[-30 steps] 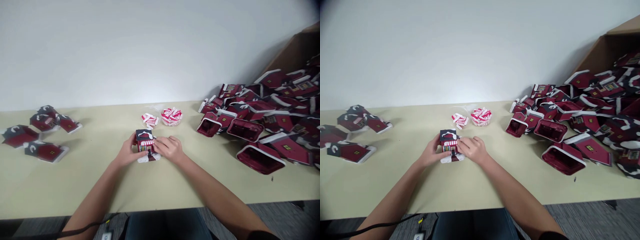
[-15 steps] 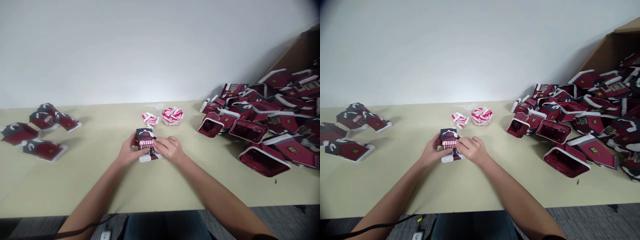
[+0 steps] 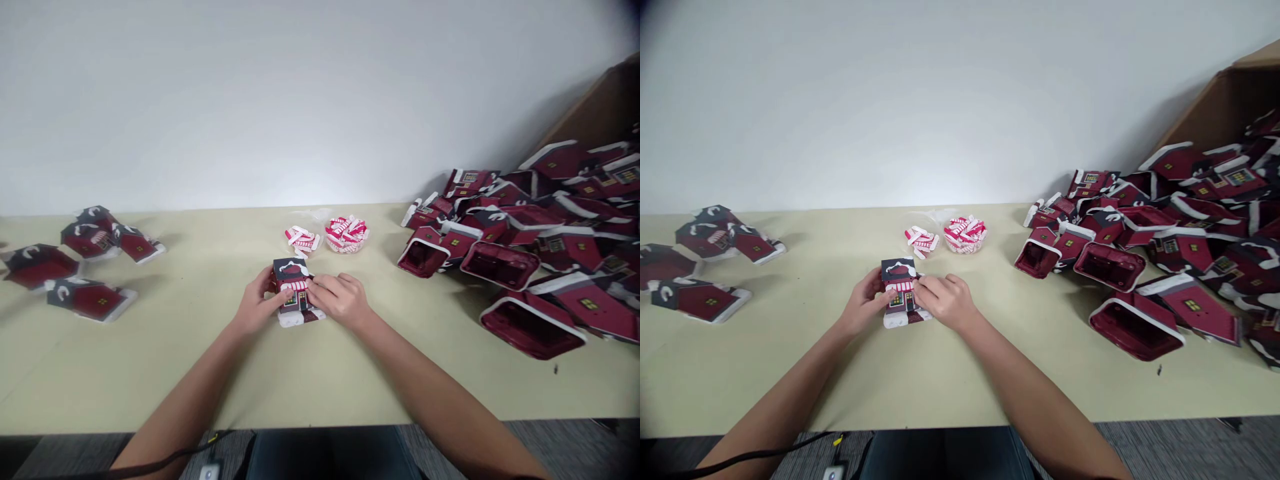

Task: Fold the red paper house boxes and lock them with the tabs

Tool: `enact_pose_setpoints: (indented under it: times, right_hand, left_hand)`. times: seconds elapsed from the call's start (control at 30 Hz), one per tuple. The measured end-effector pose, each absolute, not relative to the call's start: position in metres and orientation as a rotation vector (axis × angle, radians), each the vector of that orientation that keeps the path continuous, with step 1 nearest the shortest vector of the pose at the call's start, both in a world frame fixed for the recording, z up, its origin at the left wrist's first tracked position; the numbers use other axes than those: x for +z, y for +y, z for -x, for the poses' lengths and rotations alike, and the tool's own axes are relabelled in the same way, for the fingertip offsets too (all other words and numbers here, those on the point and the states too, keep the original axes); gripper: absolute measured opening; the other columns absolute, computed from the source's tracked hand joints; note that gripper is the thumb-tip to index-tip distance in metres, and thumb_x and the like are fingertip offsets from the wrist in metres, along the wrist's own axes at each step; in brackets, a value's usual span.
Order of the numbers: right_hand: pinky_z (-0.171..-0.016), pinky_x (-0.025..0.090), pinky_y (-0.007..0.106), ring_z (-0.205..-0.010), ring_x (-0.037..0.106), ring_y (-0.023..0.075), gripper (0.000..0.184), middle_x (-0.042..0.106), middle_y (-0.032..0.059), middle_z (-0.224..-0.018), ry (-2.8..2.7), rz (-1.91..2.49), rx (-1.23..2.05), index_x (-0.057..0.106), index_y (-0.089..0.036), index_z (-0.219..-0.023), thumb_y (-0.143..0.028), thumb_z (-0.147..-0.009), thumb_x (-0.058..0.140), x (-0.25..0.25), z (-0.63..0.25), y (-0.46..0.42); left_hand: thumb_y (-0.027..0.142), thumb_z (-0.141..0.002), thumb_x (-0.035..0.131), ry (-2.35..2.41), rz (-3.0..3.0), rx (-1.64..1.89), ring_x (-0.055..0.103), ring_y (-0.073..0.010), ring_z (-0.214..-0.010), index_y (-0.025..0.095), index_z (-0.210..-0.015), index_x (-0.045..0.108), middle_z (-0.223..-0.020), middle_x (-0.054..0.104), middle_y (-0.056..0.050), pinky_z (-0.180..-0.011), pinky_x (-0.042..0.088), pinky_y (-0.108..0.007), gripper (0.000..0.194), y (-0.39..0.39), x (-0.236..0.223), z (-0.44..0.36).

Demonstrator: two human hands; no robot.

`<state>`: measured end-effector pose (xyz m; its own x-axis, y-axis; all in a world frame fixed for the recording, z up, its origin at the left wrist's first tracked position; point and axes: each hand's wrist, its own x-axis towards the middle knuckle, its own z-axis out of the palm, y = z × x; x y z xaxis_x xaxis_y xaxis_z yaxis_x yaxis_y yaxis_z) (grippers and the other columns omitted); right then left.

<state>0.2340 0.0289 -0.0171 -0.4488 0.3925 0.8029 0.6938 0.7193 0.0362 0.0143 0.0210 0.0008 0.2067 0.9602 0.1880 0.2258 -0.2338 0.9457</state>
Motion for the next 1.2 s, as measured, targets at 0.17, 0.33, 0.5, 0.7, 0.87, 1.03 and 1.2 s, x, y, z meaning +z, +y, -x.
enact_pose_setpoints:
  times: [0.17,0.33,0.5,0.7,0.87,1.03,1.2]
  right_hand:
    - [-0.054,0.033,0.029,-0.064,0.064,0.0088,0.015,0.074,0.0019,-0.086,-2.058,0.767,-0.42,0.071,-0.023,-0.084,-0.023,-0.093,0.059,-0.013,-0.233,0.027]
    - [-0.065,0.049,0.028,-0.076,0.066,0.0152,0.015,0.07,0.0045,-0.085,-1.855,0.871,-0.038,0.068,-0.023,-0.085,-0.035,-0.091,0.061,-0.008,-0.221,0.019]
    - [-0.084,0.054,0.041,-0.102,0.063,0.0244,0.055,0.065,0.0114,-0.115,-1.635,1.04,0.404,0.055,-0.023,-0.118,-0.052,-0.075,0.073,-0.007,-0.218,0.017]
    - [-0.092,0.054,0.043,-0.115,0.062,0.0274,0.084,0.066,0.012,-0.121,-1.701,0.786,1.053,0.042,-0.024,-0.14,-0.052,-0.07,0.079,-0.006,-0.226,0.022]
    - [-0.096,0.05,0.042,-0.108,0.064,0.0272,0.073,0.068,0.0089,-0.115,-1.621,0.82,1.151,0.06,-0.02,-0.119,-0.044,-0.057,0.089,0.0,-0.225,0.02]
    - [-0.095,0.049,0.039,-0.105,0.064,0.0254,0.065,0.068,0.0078,-0.111,-1.613,0.756,1.176,0.062,-0.018,-0.113,-0.04,-0.058,0.088,0.002,-0.223,0.016]
    - [-0.092,0.05,0.038,-0.102,0.064,0.0248,0.066,0.069,0.0076,-0.107,-1.629,0.729,1.137,0.062,-0.018,-0.115,-0.041,-0.059,0.088,0.005,-0.226,0.013]
  left_hand:
    - [0.05,-0.08,0.07,1.145,-1.652,1.104,0.064,-0.0262,-0.097,0.02,-0.122,0.058,-0.113,0.067,-0.011,-0.081,0.053,-0.036,0.053,0.021,0.001,-0.015]
    - [0.048,-0.081,0.07,1.19,-1.686,1.125,0.062,-0.0243,-0.095,0.02,-0.117,0.06,-0.11,0.066,-0.009,-0.082,0.051,-0.035,0.047,0.019,0.005,-0.017]
    - [0.046,-0.08,0.072,1.121,-1.735,1.121,0.062,-0.0263,-0.101,0.02,-0.12,0.059,-0.113,0.066,-0.009,-0.088,0.049,-0.037,0.049,0.016,0.006,-0.017]
    - [0.047,-0.079,0.072,0.966,-1.71,1.145,0.061,-0.0275,-0.106,0.019,-0.122,0.056,-0.117,0.064,-0.011,-0.093,0.048,-0.038,0.054,0.011,-0.001,-0.021]
    - [0.045,-0.079,0.072,0.902,-1.73,1.203,0.06,-0.0258,-0.104,0.019,-0.122,0.056,-0.114,0.064,-0.01,-0.09,0.047,-0.036,0.053,0.012,-0.004,-0.02]
    - [0.043,-0.079,0.072,0.867,-1.816,1.248,0.061,-0.0244,-0.099,0.019,-0.12,0.056,-0.11,0.064,-0.009,-0.087,0.048,-0.035,0.049,0.01,-0.003,-0.02]
    - [0.041,-0.077,0.073,0.893,-1.895,1.278,0.063,-0.0265,-0.1,0.018,-0.121,0.054,-0.112,0.065,-0.012,-0.089,0.05,-0.038,0.054,0.007,-0.004,-0.02]
